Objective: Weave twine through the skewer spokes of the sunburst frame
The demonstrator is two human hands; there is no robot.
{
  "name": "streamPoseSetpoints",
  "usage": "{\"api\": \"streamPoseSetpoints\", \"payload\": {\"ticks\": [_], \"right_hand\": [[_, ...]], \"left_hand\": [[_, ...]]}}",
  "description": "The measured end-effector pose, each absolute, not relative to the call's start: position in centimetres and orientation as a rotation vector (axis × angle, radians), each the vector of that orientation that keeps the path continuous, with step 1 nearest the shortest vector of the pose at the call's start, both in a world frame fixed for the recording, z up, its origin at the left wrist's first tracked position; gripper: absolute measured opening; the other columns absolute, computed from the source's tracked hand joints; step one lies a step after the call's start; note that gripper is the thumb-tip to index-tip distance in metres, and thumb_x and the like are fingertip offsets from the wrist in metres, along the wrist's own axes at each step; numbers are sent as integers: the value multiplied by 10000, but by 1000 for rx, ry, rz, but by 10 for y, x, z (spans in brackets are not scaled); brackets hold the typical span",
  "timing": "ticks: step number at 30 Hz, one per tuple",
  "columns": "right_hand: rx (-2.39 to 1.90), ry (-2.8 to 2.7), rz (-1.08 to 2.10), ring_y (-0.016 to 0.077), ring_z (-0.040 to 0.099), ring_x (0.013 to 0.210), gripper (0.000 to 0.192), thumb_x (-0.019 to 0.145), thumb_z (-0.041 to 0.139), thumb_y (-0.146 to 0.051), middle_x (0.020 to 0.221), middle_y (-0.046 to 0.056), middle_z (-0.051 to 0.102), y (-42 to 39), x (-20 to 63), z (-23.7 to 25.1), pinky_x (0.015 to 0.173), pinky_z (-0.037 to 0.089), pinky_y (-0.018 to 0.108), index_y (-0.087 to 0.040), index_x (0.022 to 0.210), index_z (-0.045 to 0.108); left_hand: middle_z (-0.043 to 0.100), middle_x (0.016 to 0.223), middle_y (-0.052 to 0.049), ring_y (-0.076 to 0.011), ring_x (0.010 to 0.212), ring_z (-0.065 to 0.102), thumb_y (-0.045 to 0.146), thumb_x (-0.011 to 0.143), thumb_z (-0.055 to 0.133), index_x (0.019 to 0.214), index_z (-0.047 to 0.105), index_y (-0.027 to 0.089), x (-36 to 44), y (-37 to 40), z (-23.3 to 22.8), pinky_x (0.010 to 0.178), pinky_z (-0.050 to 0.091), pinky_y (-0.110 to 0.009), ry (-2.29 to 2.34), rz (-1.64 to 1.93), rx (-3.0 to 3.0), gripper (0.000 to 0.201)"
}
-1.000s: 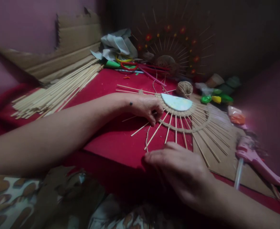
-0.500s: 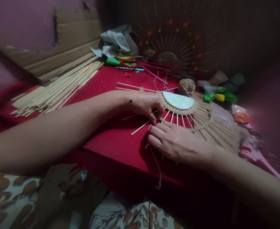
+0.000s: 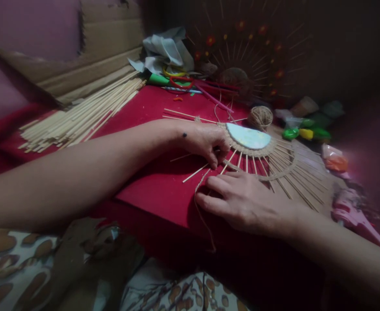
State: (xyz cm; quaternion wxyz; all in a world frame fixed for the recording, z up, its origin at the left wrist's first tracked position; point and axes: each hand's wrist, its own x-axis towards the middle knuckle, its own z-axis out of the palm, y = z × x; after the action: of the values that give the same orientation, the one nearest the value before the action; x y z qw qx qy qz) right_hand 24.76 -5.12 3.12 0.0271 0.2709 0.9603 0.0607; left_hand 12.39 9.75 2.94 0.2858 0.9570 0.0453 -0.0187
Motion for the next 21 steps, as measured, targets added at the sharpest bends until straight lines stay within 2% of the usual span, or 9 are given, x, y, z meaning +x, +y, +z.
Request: {"api": "streamPoseSetpoints", "payload": {"ticks": [2,7,13,18,21], "right_hand": [[921,2959,187,148,442,663,264,955,333,-159,848,56,544,-53,245,29,633,355,312,-158,1033,585],[864,3001,121,155,441,703,277,963,341,-166,869,51,531,-51,247,28,630,327,300,-201,1112,571],[878,2955,13,163,423,723,228,952,375,-190,897,52,507,-51,248,33,648,322,308,-217,1014,592],[780,2907,28,172,415,706,239,923,418,-218,944,70,506,-56,248,39,643,327,326,-234,1118,556],[709,2909,34,173,413,697,223,919,419,-228,929,78,505,-56,248,41,627,328,323,-228,1088,565]], "left_hand": [[653,721,8,-99,683,533,178,735,681,794,708,167,124,97,30,626,361,-195,110,-51,2550,66],[665,742,12,-93,681,532,170,734,671,770,704,176,124,98,29,629,365,-188,107,-34,2530,49],[668,755,6,-100,693,534,184,727,681,761,705,170,124,98,30,649,370,-201,111,-54,2531,44],[676,751,11,-98,705,550,178,744,673,765,696,168,124,98,29,654,376,-188,113,-53,2529,33],[677,745,9,-98,700,553,180,750,668,752,689,169,125,99,28,648,379,-187,110,-62,2524,24]]}}
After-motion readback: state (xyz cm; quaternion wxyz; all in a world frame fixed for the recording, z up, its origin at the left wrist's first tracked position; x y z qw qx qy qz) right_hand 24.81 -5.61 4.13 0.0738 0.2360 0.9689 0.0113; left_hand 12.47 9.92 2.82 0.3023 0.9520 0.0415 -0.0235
